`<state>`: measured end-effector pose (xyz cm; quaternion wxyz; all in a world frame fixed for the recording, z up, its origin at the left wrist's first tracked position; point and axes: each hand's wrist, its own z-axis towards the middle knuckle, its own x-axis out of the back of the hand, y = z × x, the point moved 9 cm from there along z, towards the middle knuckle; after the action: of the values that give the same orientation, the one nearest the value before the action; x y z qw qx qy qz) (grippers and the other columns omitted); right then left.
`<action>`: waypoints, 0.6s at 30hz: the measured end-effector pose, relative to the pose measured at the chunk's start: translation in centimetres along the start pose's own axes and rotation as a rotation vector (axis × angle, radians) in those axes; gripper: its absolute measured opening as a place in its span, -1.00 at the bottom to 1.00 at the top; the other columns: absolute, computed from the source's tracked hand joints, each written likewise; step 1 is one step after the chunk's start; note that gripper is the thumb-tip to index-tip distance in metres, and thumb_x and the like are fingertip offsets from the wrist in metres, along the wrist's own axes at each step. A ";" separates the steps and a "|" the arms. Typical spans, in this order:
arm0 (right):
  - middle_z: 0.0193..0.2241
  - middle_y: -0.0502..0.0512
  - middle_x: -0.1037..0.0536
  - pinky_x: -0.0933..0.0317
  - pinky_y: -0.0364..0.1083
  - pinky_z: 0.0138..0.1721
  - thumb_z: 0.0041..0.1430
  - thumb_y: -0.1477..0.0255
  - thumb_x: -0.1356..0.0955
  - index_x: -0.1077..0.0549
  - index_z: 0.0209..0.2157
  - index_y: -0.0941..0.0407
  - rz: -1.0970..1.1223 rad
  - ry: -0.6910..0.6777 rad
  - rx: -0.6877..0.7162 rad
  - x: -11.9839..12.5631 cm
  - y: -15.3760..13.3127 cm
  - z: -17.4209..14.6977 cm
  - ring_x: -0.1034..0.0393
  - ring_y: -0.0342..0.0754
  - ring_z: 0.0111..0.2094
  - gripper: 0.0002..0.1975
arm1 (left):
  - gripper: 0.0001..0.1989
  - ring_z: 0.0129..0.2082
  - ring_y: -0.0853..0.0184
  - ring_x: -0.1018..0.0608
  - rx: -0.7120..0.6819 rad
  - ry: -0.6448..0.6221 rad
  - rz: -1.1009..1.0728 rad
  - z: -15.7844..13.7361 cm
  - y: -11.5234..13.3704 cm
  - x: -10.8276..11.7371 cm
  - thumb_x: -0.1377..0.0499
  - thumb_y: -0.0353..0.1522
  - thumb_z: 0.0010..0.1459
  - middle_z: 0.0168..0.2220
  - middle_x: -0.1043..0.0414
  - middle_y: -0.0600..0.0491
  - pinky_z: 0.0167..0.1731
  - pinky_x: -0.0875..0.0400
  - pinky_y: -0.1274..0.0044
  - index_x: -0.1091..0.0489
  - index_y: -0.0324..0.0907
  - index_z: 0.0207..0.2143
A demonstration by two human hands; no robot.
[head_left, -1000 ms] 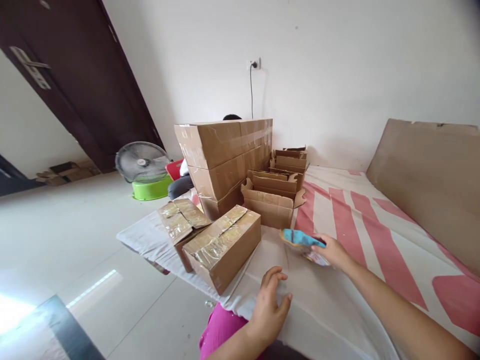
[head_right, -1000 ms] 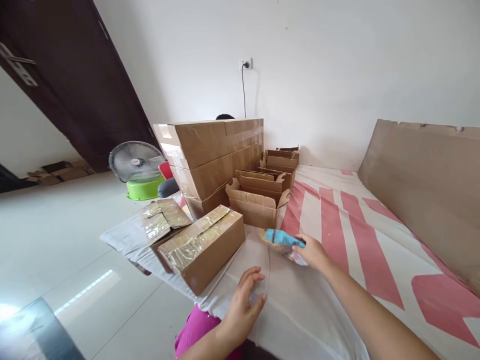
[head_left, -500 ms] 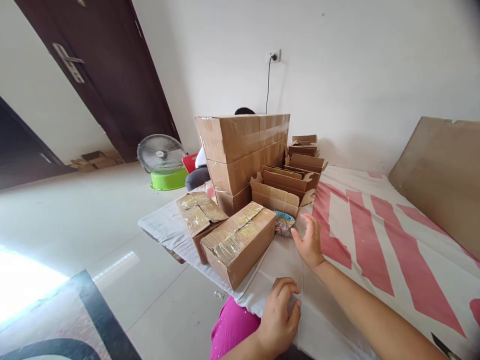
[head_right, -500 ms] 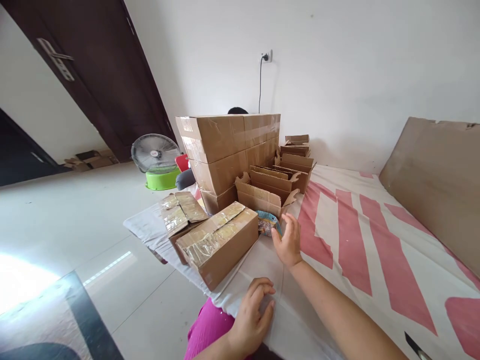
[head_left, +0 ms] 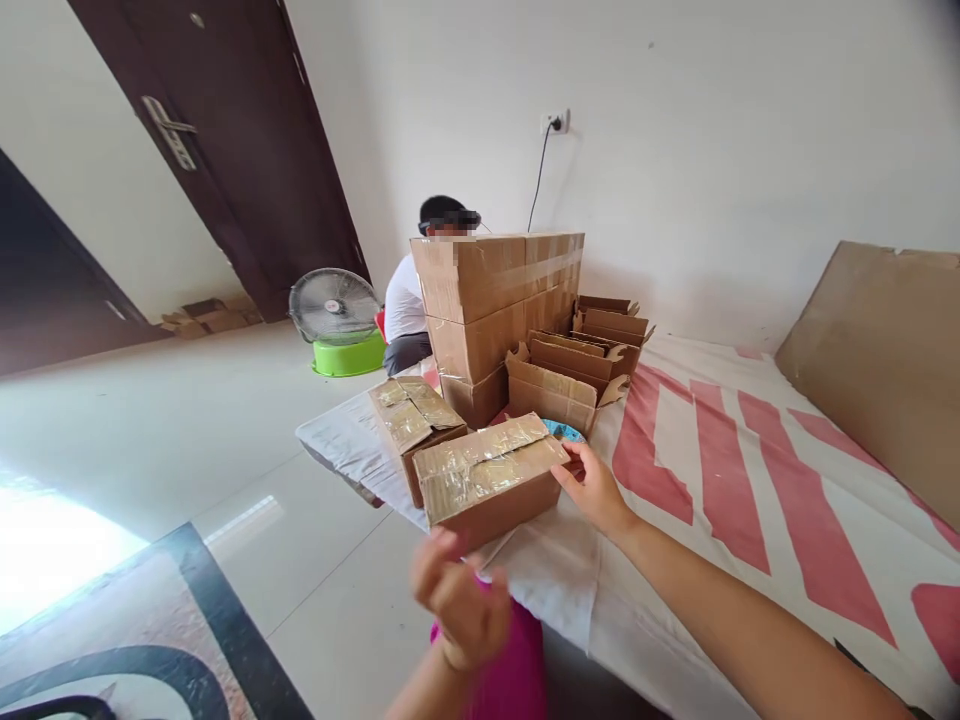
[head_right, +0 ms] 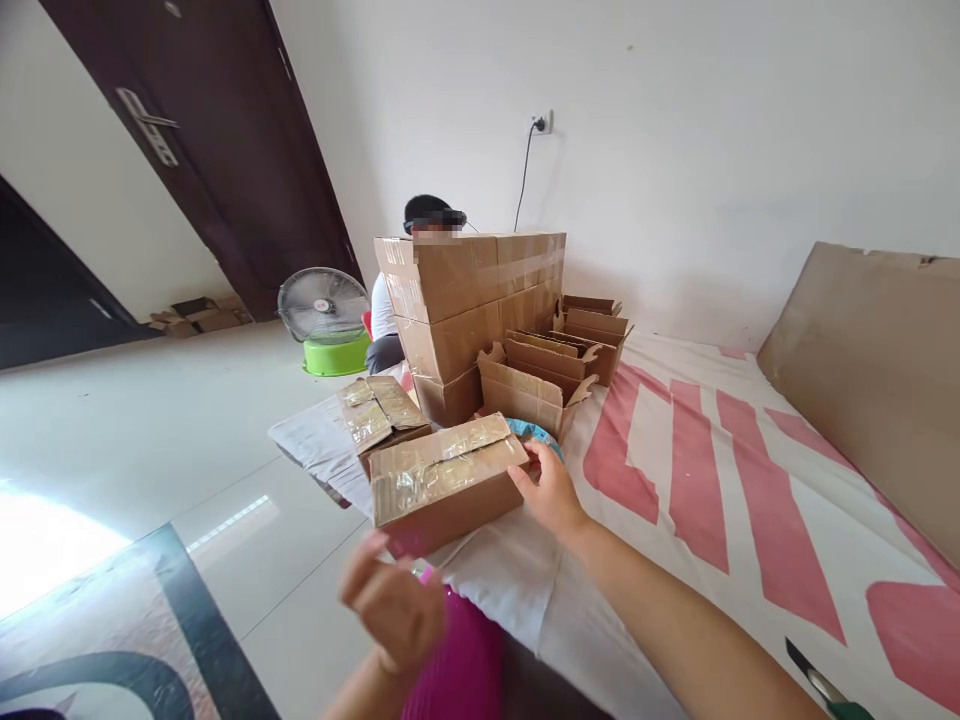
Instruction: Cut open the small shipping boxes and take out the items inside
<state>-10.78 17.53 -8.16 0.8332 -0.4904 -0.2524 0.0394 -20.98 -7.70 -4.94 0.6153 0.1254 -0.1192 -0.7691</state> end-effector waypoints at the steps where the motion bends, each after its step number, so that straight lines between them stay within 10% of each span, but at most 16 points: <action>1: -0.10 0.21 -0.54 -0.38 0.07 -0.18 0.13 0.17 -0.34 -0.39 -0.05 0.10 0.028 -0.017 -0.010 0.4 -0.3 -1.0 -0.47 0.07 -0.19 -0.59 | -0.65 0.18 0.11 -0.29 0.105 0.073 0.075 0.9 -2.0 1.0 -0.21 -0.39 0.09 0.12 -0.19 -0.07 0.17 -0.18 0.18 -0.26 -0.12 -0.06; 6: -0.20 0.13 -0.54 -0.36 -0.02 -0.24 0.15 0.19 -0.34 -0.38 -0.09 0.08 0.152 -0.093 -0.075 1.8 -2.1 -5.8 -0.45 0.01 -0.25 -0.65 | -0.56 0.21 0.12 -0.30 0.850 -0.131 -0.127 0.4 -10.2 -0.9 0.01 -0.08 0.28 0.14 -0.30 -0.07 0.23 -0.12 0.24 -0.27 -0.12 0.09; 13: -0.41 0.00 -0.40 -0.30 -0.11 -0.36 0.11 0.12 -0.39 -0.34 -0.28 0.05 0.034 0.105 -0.156 11.2 -1.6 -14.7 -0.34 -0.08 -0.40 -0.68 | -0.52 0.20 0.14 -0.34 0.935 -0.495 -0.410 -4.1 -3.3 -4.8 -0.10 -0.07 0.23 0.16 -0.34 -0.01 0.22 -0.17 0.29 -0.25 -0.04 0.14; 18: -0.37 0.07 -0.45 -0.32 -0.09 -0.37 0.00 0.05 -0.42 -0.37 -0.23 0.04 -0.059 0.500 -0.252 19.2 1.2 -21.7 -0.38 -0.01 -0.37 -0.57 | -0.50 0.28 0.15 -0.24 0.867 -0.726 -0.621 -6.7 3.5 -9.2 -0.04 -0.10 0.28 0.25 -0.22 -0.05 0.25 -0.14 0.27 -0.15 -0.05 0.20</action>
<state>16.09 6.85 -10.30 0.8028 -0.5772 -0.0559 -0.1388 -13.55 0.35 -9.64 0.1780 0.1230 -0.5779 -0.7869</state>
